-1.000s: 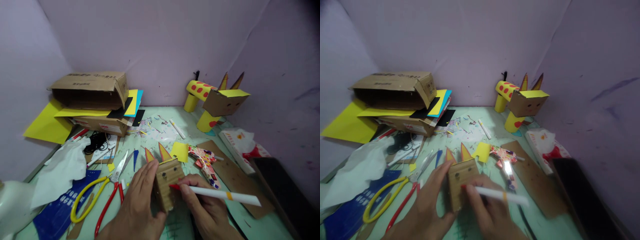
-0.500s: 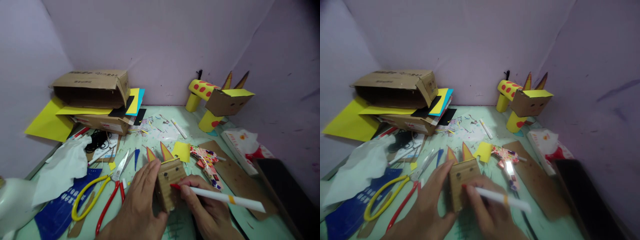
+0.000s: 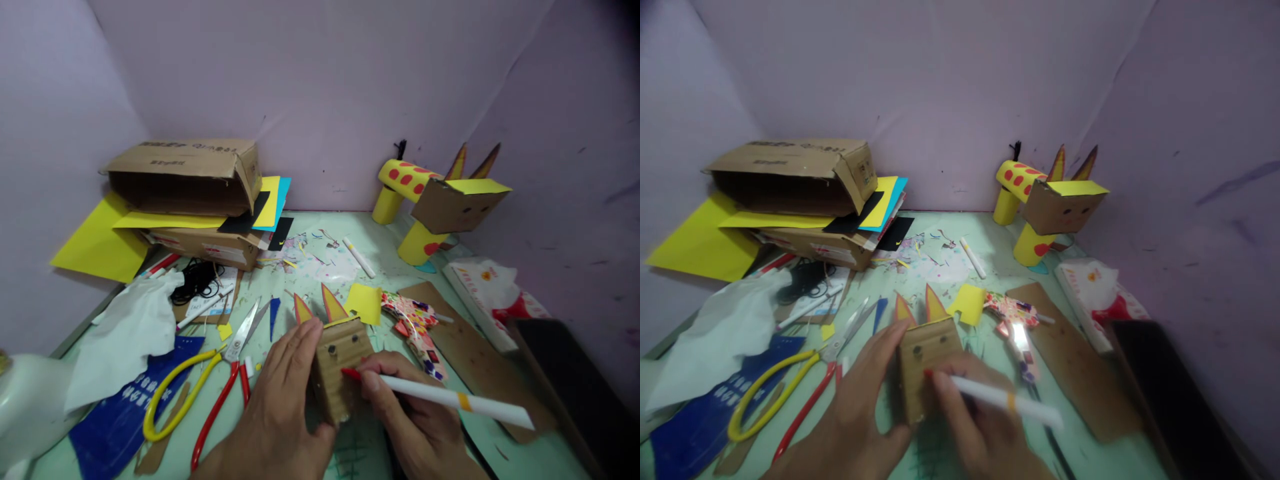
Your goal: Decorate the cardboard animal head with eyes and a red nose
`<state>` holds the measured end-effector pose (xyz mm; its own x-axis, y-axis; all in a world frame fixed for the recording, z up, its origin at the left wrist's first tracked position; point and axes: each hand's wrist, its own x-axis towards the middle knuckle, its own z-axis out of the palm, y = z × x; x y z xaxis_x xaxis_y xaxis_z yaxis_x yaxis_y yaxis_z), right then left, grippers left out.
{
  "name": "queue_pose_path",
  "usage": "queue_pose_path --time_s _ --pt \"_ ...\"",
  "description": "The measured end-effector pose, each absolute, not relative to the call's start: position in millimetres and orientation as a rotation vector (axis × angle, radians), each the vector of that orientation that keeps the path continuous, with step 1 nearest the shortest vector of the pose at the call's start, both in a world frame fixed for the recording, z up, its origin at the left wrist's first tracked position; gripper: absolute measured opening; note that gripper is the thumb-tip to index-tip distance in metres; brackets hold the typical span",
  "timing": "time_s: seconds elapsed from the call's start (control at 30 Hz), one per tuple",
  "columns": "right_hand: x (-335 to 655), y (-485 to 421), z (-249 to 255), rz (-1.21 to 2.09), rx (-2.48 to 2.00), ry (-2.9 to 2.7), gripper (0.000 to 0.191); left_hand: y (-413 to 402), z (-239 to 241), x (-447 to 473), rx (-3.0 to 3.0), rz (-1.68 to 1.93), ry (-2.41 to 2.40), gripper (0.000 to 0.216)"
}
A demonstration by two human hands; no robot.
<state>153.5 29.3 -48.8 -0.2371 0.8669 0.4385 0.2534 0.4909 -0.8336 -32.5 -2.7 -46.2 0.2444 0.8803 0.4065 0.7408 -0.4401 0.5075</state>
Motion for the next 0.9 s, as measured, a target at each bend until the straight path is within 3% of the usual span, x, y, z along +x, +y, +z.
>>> queue_pose_path --time_s 0.9 --pt "152.6 29.9 -42.5 0.747 -1.008 -1.748 0.012 -3.5 -44.2 -26.8 2.242 0.996 1.609 0.099"
